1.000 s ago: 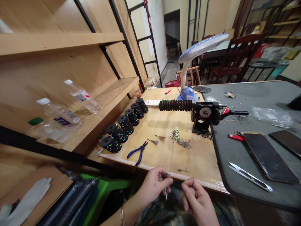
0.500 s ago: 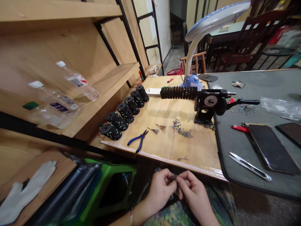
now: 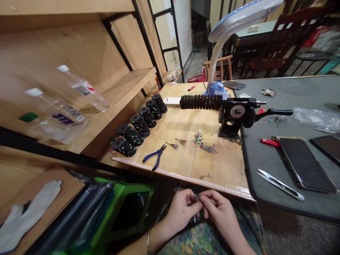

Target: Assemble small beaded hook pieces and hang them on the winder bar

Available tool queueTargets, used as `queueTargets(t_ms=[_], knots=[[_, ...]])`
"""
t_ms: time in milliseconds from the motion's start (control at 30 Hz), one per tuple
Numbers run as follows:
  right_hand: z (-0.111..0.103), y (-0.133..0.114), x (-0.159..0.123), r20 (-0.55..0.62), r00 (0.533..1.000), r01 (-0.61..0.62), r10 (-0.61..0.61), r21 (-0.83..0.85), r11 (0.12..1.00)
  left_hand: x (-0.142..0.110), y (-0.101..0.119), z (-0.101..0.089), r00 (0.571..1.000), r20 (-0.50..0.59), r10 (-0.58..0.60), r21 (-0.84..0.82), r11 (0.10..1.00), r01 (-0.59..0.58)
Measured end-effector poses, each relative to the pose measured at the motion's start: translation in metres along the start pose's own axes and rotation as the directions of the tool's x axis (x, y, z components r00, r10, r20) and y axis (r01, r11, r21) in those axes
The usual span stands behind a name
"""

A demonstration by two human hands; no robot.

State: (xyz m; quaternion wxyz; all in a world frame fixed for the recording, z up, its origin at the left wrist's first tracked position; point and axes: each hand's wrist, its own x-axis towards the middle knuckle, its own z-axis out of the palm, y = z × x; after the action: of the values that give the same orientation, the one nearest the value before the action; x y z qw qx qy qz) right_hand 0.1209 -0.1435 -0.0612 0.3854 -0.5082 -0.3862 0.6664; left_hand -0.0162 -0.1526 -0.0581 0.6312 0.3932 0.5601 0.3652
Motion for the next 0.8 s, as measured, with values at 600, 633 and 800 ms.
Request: queueTargets(t_ms=[600,633,800], knots=[[-0.007,0.005,0.001,0.016,1.000,-0.001,0.003,-0.121,0.993,0.002,0.000,-0.002,0.997,0.078,-0.003,-0.021,1.000,0.005],[-0.007,0.006,0.002,0.016,1.000,-0.002,0.004,-0.127,0.992,0.003,-0.001,-0.002,0.996,0.086,-0.004,-0.015,1.000,0.005],[-0.011,0.007,0.002,0.045,0.999,0.001,0.007,-0.177,0.984,0.003,0.000,-0.002,0.993,0.114,-0.034,0.002,0.999,0.034]])
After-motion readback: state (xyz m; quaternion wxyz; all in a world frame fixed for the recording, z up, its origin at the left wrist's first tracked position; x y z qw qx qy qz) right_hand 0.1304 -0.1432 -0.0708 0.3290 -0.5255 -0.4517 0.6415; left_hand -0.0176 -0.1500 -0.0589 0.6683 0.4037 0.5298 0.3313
